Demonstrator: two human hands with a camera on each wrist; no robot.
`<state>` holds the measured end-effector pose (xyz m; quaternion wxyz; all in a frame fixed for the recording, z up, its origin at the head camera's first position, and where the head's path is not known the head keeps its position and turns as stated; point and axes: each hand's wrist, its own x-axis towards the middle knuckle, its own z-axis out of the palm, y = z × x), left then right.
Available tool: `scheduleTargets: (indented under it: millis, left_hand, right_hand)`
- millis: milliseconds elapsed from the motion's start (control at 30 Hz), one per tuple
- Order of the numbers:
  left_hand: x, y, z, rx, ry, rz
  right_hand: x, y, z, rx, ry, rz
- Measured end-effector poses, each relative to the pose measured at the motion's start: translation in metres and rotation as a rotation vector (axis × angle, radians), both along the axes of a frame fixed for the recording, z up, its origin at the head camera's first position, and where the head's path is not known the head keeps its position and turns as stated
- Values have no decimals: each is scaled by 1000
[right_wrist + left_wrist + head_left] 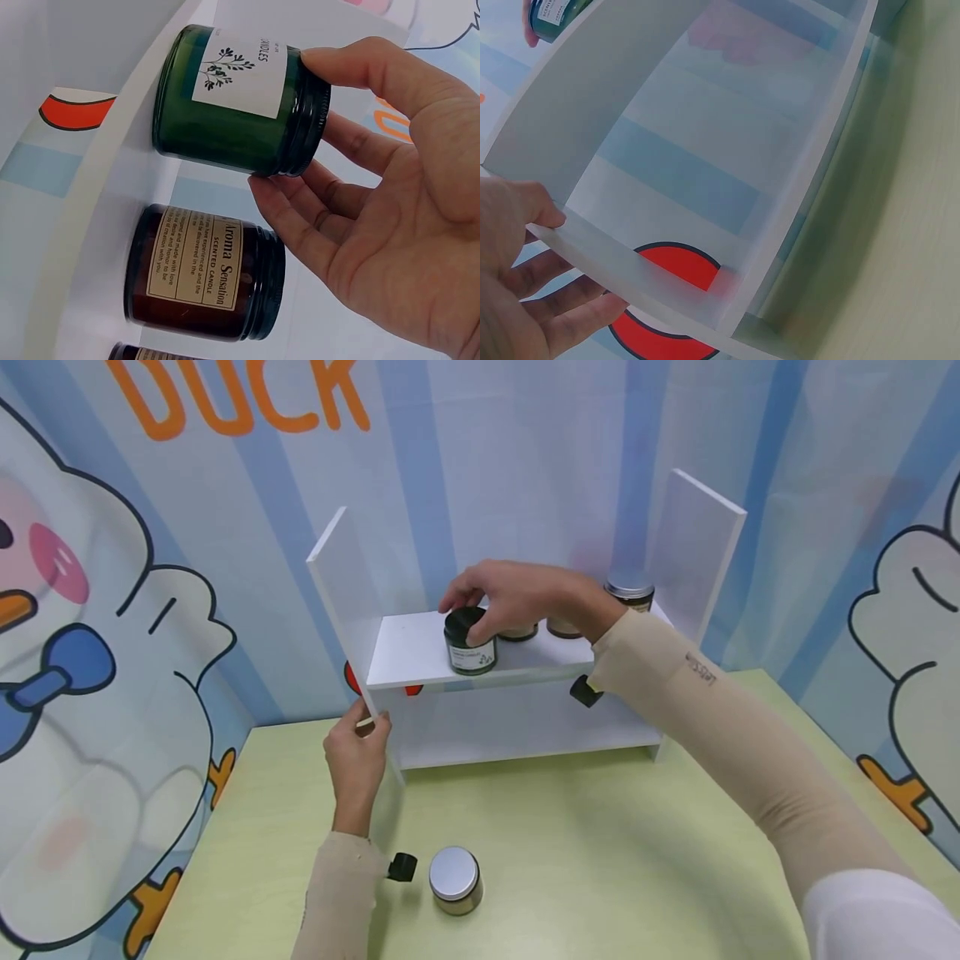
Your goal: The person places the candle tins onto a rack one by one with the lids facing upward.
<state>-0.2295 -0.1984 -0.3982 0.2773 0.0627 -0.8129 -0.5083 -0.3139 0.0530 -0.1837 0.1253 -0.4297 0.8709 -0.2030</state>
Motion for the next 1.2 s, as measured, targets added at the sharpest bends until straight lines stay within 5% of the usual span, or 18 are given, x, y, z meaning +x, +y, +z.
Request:
scheduleTargets:
  millis: [1200]
  left_hand:
    - [3,-2,-2,4,-30,8]
  right_hand:
    - [-13,-18,14,114,-24,-23]
